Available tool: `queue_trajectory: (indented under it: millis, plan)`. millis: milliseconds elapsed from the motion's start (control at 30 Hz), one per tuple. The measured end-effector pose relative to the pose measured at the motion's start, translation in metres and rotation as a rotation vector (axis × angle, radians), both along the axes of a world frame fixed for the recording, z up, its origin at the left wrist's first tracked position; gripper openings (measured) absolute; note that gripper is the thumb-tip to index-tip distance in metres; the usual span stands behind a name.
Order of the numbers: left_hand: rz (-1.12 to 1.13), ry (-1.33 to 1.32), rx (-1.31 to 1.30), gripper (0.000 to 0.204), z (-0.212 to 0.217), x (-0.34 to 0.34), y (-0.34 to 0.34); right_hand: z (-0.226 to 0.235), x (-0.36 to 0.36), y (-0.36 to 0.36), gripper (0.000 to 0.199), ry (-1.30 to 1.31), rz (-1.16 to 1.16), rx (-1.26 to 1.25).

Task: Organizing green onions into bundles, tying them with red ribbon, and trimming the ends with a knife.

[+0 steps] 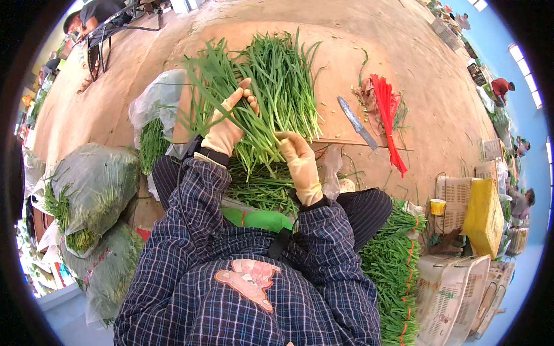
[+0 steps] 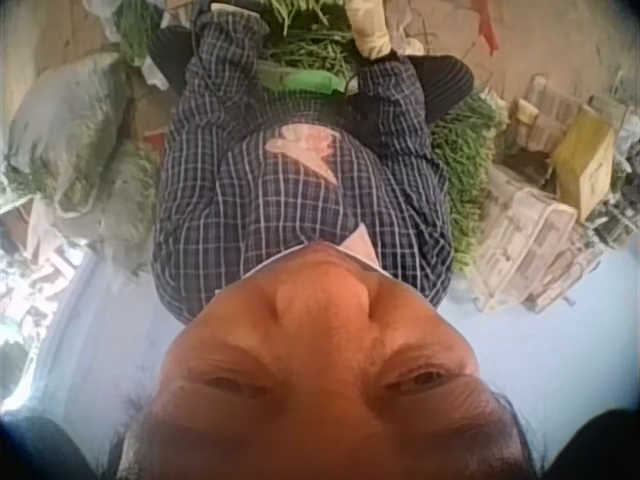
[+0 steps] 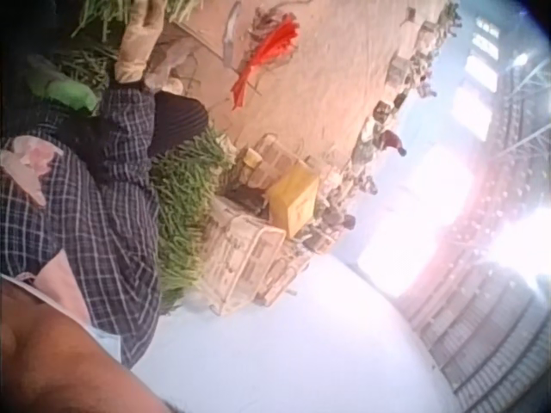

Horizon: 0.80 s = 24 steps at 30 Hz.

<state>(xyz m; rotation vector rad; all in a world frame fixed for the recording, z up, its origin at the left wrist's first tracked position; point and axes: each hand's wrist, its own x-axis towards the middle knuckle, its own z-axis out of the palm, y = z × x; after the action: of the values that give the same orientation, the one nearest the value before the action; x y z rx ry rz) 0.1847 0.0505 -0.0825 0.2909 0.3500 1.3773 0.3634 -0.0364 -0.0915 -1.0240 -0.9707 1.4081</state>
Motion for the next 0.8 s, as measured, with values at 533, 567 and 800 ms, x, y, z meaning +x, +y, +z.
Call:
queue_trajectory:
  millis: [533,567,800]
  plan:
    - [0.147,-0.105,0.053,0.025,0.009,-0.027,0.018,-0.04,0.05,-0.019,0.02,-0.92,0.017,-0.037]
    - [0.159,-0.092,0.086,0.025,0.011,-0.03,0.018,-0.037,0.056,-0.022,0.027,-1.172,0.174,-0.089]
    - [-0.018,-0.289,0.181,0.028,0.026,-0.019,0.009,0.015,0.044,-0.003,0.048,-0.524,0.241,0.151]
